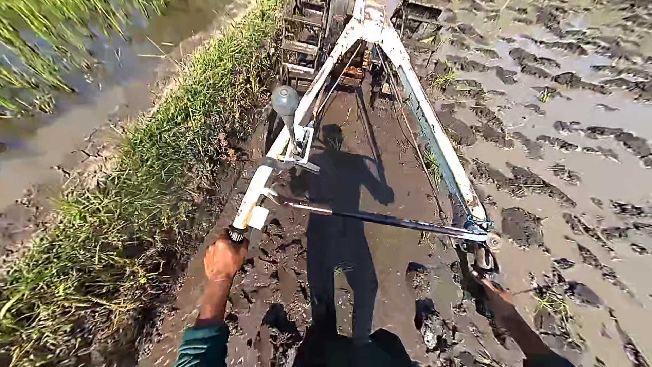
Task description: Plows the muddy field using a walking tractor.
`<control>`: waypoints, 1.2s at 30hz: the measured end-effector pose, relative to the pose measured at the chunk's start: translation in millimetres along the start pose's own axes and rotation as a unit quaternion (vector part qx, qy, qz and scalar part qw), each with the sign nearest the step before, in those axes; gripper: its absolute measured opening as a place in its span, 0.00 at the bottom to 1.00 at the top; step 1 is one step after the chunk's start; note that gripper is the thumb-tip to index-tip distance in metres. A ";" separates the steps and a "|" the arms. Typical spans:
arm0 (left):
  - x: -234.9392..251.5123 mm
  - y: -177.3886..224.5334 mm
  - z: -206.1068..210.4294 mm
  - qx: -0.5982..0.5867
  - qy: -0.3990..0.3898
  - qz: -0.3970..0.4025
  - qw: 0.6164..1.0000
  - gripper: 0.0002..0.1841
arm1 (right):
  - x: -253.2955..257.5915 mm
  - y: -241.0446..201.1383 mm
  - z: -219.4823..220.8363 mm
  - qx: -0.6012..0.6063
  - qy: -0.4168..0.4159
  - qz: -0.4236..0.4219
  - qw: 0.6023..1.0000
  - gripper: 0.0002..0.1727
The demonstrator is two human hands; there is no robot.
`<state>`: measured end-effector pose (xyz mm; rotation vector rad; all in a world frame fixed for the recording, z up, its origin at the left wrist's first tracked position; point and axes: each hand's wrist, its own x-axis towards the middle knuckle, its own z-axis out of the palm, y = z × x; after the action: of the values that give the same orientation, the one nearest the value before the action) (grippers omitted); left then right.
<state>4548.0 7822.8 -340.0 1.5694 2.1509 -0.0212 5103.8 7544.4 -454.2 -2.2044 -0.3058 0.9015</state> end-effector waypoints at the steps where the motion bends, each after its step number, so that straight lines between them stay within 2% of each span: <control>1: 5.0 14.2 2.4 0.001 -0.011 0.012 1.000 0.31 | 22.2 -2.0 -3.6 -0.020 0.015 0.008 1.000 0.28; 4: 22.3 59.4 8.7 -0.004 -0.002 0.050 0.999 0.31 | 59.9 -48.3 -11.9 -0.048 0.051 0.010 0.997 0.31; 5: 30.8 69.6 6.3 0.003 0.018 0.048 0.999 0.31 | 67.3 -64.6 -13.7 -0.056 0.039 -0.001 0.998 0.31; 8: 90.3 69.2 -22.1 0.039 0.098 0.031 0.994 0.33 | 58.0 -109.8 8.6 -0.064 -0.075 -0.028 0.995 0.29; 11: 168.6 46.1 -60.2 0.053 0.153 0.004 0.987 0.32 | 44.8 -131.6 71.0 0.033 -0.211 -0.032 0.976 0.25; 13: 212.3 40.5 -83.7 0.051 0.144 -0.008 0.988 0.32 | 46.9 -142.1 115.7 0.106 -0.302 -0.022 0.947 0.23; 14: 229.9 41.0 -90.0 0.054 0.122 -0.005 0.991 0.32 | 51.0 -145.4 134.3 0.124 -0.307 -0.015 0.944 0.24; 16: 252.0 57.6 -87.2 0.072 0.093 0.026 0.993 0.33 | 77.1 -144.2 151.9 0.168 -0.258 0.012 0.951 0.22; 17: 254.3 77.2 -79.5 0.082 0.098 0.050 0.991 0.32 | 97.7 -146.6 145.2 0.179 -0.213 0.020 0.960 0.23; 19: 239.4 125.7 -55.7 0.072 0.089 0.061 0.992 0.32 | 147.8 -161.0 109.2 0.132 -0.135 -0.006 0.982 0.19; 23: 239.3 199.2 -25.5 0.036 0.077 0.074 0.994 0.33 | 230.7 -196.8 59.7 0.077 -0.078 0.009 0.994 0.20; 26: 254.2 259.3 -14.5 0.031 0.075 0.066 0.994 0.33 | 293.1 -231.8 41.9 0.079 -0.066 0.011 0.995 0.20; 31: 309.4 343.3 -15.1 0.035 0.071 0.021 0.997 0.33 | 370.9 -289.4 48.3 0.087 -0.057 0.018 0.994 0.20; 36: 369.4 434.6 -22.0 0.020 0.075 -0.003 0.997 0.31 | 419.4 -397.2 66.1 0.054 -0.017 -0.005 0.998 0.19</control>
<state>4846.5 8309.3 -348.5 1.6344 2.2841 0.0534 5383.2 8053.3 -423.1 -2.0894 -0.2784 0.9293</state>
